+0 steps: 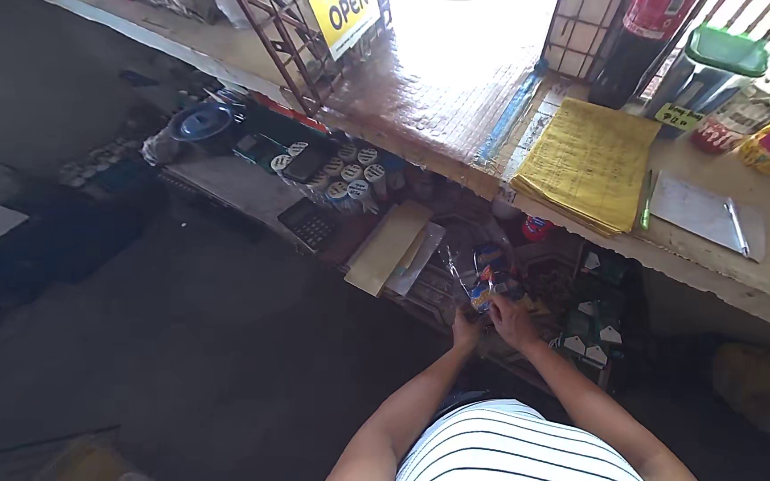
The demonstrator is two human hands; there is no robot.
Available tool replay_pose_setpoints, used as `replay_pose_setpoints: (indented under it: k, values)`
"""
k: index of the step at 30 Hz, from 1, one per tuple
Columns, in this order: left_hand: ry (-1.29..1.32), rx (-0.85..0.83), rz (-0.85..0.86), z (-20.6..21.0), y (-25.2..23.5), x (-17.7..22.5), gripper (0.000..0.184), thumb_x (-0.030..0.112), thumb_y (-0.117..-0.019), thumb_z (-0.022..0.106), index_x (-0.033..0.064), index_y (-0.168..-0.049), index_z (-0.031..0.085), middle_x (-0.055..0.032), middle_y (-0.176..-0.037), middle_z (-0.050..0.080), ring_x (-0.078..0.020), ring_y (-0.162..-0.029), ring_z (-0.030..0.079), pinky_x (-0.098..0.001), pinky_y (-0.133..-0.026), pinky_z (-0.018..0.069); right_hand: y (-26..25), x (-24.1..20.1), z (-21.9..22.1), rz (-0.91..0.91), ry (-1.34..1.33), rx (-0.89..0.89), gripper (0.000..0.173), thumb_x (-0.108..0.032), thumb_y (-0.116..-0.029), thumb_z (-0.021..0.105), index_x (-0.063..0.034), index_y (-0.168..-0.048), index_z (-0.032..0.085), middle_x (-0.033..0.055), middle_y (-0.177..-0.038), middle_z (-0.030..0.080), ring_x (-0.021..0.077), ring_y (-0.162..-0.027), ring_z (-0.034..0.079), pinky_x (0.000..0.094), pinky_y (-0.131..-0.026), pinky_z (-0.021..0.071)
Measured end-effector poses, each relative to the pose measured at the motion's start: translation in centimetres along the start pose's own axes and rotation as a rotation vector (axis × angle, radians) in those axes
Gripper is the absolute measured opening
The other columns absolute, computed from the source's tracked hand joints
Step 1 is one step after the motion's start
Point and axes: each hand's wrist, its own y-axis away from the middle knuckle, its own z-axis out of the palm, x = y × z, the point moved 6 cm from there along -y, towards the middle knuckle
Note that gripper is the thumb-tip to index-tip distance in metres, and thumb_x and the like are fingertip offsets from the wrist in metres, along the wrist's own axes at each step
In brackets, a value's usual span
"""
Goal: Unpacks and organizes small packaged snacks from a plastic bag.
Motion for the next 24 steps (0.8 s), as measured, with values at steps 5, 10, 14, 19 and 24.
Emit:
replay_pose_setpoints:
  k: [5, 10, 14, 19, 24]
  values:
    - [-0.244, -0.011, 0.164, -0.7, 0.7, 3.0, 0.028, 0.013, -0.1044, 0.055, -0.006, -0.124, 0.064, -0.021, -0.114, 0.07, -0.0269, -0.106, 0.068, -0.0419, -0.099, 0.0512, -0.4, -0.4, 0.4, -0.222, 0.204, 0.077, 0.025, -0.003, -0.0978, 0.059, -0.0014, -0.117, 0.075, 0.0241, -0.11, 0.072, 0.0428, -0.105, 0.07, 0.0535, -0.091, 0.0566]
    - [-0.337, 0.015, 0.146, -1.5, 0.4, 3.4, 0.034, 0.019, -0.1093, 0.045, -0.0057, -0.12, 0.066, -0.0234, -0.111, 0.069, -0.0324, -0.107, 0.067, -0.0477, -0.099, 0.0489, -1.2, 1.0, -2.0, -0.032, 0.017, 0.141, 0.022, -0.005, -0.1002, 0.057, 0.0058, -0.104, 0.076, 0.0246, -0.103, 0.074, 0.0405, -0.099, 0.073, 0.0512, -0.091, 0.0574]
    - [-0.332, 0.078, 0.023, -3.6, -0.5, 1.1, 0.036, 0.021, -0.1102, 0.045, -0.0063, -0.122, 0.065, -0.0254, -0.114, 0.068, -0.0352, -0.109, 0.066, -0.0504, -0.1, 0.0476, -2.1, 4.8, -4.8, 0.302, -0.141, 0.081, 0.032, -0.016, -0.1071, 0.052, 0.0075, -0.115, 0.072, 0.0257, -0.112, 0.072, 0.0372, -0.109, 0.07, 0.0491, -0.101, 0.05]
    - [-0.322, 0.001, 0.047, -2.5, -0.1, 2.1, 0.036, 0.022, -0.1104, 0.045, -0.0072, -0.12, 0.064, -0.0249, -0.111, 0.067, -0.0329, -0.104, 0.066, -0.0482, -0.097, 0.0489, -1.1, 4.2, -5.5, 0.157, 0.031, 0.244, 0.027, -0.01, -0.1026, 0.057, 0.0046, -0.121, 0.071, 0.0269, -0.12, 0.068, 0.0423, -0.116, 0.065, 0.0517, -0.103, 0.0502]
    - [-0.126, -0.062, 0.206, -0.7, 1.0, 3.8, 0.032, 0.016, -0.109, 0.047, -0.0105, -0.118, 0.062, -0.0212, -0.102, 0.067, -0.0225, -0.09, 0.065, -0.0376, -0.087, 0.0526, 2.9, -2.4, -4.1, -0.019, -0.032, 0.063, 0.026, -0.011, -0.1015, 0.056, 0.0064, -0.109, 0.074, 0.0217, -0.105, 0.075, 0.0333, -0.097, 0.074, 0.0447, -0.091, 0.0584]
